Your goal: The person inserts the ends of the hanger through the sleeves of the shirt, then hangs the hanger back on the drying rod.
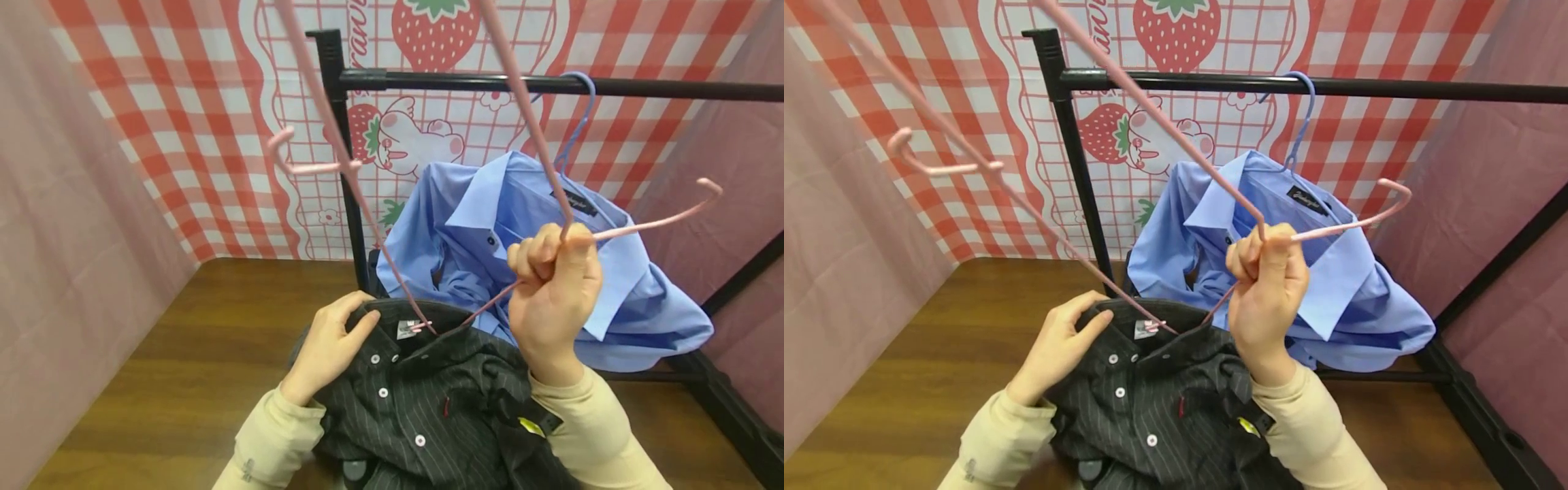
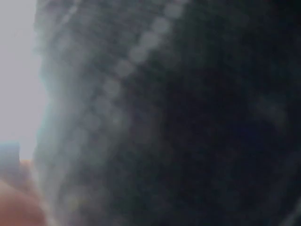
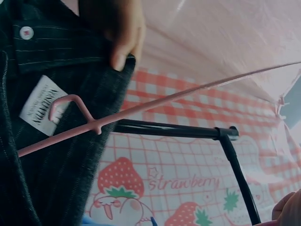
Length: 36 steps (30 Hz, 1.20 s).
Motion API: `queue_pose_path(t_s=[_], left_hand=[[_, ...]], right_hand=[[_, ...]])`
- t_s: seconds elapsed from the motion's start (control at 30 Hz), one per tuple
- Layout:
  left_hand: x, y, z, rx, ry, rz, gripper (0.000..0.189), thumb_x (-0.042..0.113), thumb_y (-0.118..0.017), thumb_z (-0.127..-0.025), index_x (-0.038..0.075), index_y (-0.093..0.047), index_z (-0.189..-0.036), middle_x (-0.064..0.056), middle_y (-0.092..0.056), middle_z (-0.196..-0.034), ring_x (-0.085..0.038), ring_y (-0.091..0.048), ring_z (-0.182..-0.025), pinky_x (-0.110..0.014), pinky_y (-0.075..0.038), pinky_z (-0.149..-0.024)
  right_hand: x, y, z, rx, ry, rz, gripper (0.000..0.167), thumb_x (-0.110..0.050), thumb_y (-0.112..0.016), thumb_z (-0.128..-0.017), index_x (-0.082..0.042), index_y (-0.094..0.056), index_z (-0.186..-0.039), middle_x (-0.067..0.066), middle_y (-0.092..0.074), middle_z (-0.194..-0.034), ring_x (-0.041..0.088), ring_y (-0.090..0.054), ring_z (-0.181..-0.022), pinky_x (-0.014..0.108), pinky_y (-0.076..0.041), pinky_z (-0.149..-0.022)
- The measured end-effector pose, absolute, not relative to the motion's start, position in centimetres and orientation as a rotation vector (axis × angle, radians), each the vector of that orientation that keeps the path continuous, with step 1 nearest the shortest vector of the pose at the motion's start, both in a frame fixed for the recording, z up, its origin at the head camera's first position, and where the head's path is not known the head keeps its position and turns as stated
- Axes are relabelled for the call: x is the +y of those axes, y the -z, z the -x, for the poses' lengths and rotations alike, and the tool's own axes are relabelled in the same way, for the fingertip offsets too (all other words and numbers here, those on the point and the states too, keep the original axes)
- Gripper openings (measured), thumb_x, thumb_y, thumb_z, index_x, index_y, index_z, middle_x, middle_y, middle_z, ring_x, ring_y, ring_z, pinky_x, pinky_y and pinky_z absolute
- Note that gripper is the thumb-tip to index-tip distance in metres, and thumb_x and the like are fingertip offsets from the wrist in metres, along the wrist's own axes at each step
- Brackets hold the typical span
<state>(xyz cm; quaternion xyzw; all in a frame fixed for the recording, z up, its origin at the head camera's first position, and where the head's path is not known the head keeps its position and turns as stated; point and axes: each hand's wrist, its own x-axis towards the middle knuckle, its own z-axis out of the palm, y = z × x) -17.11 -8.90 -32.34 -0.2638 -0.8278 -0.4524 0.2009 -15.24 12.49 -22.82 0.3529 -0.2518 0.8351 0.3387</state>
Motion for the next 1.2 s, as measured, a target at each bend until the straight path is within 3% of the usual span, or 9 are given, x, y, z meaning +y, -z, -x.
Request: queue_pose_path(t_s=[0.23, 0.43, 0.67, 0.77, 1.2], left_hand=[[-8.8, 32.1, 16.6, -2.277, 1.263, 0.719, 0.011, 0.017, -0.058, -0.088, 0.014, -0.064, -0.096, 0.002, -0.065, -0.096, -0.009, -0.06, -0.092, -0.03, -0.048, -0.08], [-8.9, 31.9, 16.2, -2.209, 1.264, 0.715, 0.011, 0.016, -0.061, -0.086, 0.012, -0.065, -0.096, 0.001, -0.066, -0.095, -0.01, -0.061, -0.091, -0.03, -0.047, -0.079], [-9.0, 31.6, 16.2, -2.182, 1.333, 0.727, 0.012, 0.02, -0.058, -0.089, 0.013, -0.065, -0.096, 0.003, -0.066, -0.093, -0.007, -0.06, -0.089, -0.028, -0.046, -0.079], [-9.2, 31.3, 16.0, -2.134, 1.382, 0.711, 0.012, 0.016, -0.058, -0.089, 0.011, -0.065, -0.098, 0.002, -0.066, -0.093, -0.008, -0.059, -0.088, -0.027, -0.046, -0.078], [-9.9, 30.4, 15.2, -2.04, 1.413, 0.692, 0.011, 0.008, -0.059, -0.087, 0.006, -0.065, -0.097, -0.002, -0.066, -0.089, -0.01, -0.058, -0.082, -0.022, -0.045, -0.074]], right_hand=[[11.3, 23.5, 15.1, -0.832, -2.113, -0.967, 0.031, -0.017, -0.051, -0.091, 0.001, -0.04, -0.068, 0.004, -0.025, -0.058, 0.009, -0.018, -0.048, 0.022, -0.016, -0.046], [11.2, 24.8, 16.0, -0.965, -2.078, -1.018, 0.029, -0.017, -0.053, -0.091, 0.002, -0.043, -0.071, 0.005, -0.029, -0.06, 0.01, -0.02, -0.047, 0.024, -0.017, -0.044], [13.0, 31.4, 21.0, -1.009, -2.116, -1.1, 0.027, -0.002, -0.028, -0.097, 0.01, -0.04, -0.076, 0.008, -0.031, -0.063, 0.013, -0.025, -0.046, 0.027, -0.021, -0.043], [12.4, 31.8, 21.3, -1.002, -2.121, -1.111, 0.028, -0.001, -0.025, -0.098, 0.009, -0.037, -0.075, 0.007, -0.029, -0.063, 0.012, -0.025, -0.045, 0.028, -0.021, -0.042], [11.0, 29.9, 20.0, -1.197, -1.944, -1.109, 0.02, 0.001, -0.038, -0.094, 0.008, -0.046, -0.076, 0.008, -0.035, -0.062, 0.014, -0.031, -0.047, 0.024, -0.025, -0.043]])
